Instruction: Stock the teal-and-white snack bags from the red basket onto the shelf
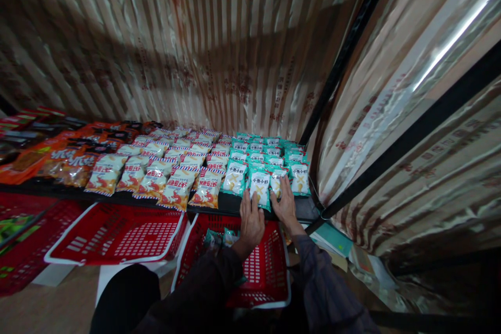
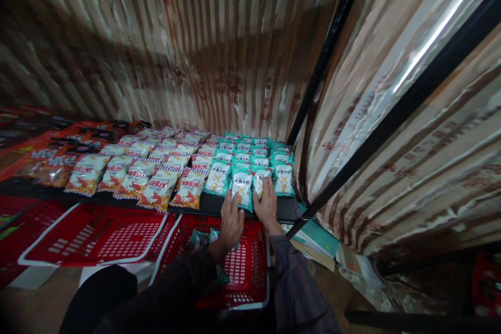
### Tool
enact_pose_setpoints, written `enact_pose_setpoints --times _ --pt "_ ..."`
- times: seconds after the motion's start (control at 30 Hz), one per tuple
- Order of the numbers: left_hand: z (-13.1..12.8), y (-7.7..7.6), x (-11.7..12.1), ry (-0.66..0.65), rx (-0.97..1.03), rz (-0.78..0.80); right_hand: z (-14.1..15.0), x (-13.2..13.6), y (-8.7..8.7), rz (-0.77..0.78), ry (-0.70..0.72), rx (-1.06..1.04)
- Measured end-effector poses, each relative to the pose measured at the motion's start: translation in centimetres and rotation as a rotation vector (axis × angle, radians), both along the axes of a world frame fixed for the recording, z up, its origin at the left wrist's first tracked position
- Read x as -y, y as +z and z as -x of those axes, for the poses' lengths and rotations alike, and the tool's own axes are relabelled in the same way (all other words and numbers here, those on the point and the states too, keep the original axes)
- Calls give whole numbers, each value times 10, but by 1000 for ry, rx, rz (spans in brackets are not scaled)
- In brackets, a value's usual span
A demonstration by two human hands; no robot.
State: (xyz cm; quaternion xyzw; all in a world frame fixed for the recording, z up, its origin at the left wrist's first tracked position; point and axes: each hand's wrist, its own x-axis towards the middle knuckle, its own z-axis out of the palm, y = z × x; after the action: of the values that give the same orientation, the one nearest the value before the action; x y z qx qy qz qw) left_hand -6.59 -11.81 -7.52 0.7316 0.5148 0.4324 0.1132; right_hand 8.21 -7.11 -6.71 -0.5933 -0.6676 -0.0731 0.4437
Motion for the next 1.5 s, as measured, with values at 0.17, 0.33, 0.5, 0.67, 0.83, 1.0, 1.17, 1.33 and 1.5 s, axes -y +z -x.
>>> enact_pose_setpoints --times 0.17,0.33,0.5,0.67,0.83,1.0,1.17,1.33,1.5 --pt "0 1 1 5 6 8 -1 3 0 -1 -12 5" --pt "1 1 0 10 3 12 0 3 0 14 -32 -14" --pt "2 1 0 15 -2 4 1 4 -2 12 -25 -13" --pt "2 3 2 26 6 20 2 8 2 -19 -49 -3" --pt "3 3 1 30 19 26 8 19 12 -113 -51 50" --pt "2 -1 -2 27 19 22 23 33 17 -119 56 130" --pt "0 0 -7 32 39 51 36 32 21 -56 120 104" --pt "0 5 -13 26 59 64 39 25 19 -17 119 92" --pt "2 4 -14 11 26 65 41 29 7 -39 76 101"
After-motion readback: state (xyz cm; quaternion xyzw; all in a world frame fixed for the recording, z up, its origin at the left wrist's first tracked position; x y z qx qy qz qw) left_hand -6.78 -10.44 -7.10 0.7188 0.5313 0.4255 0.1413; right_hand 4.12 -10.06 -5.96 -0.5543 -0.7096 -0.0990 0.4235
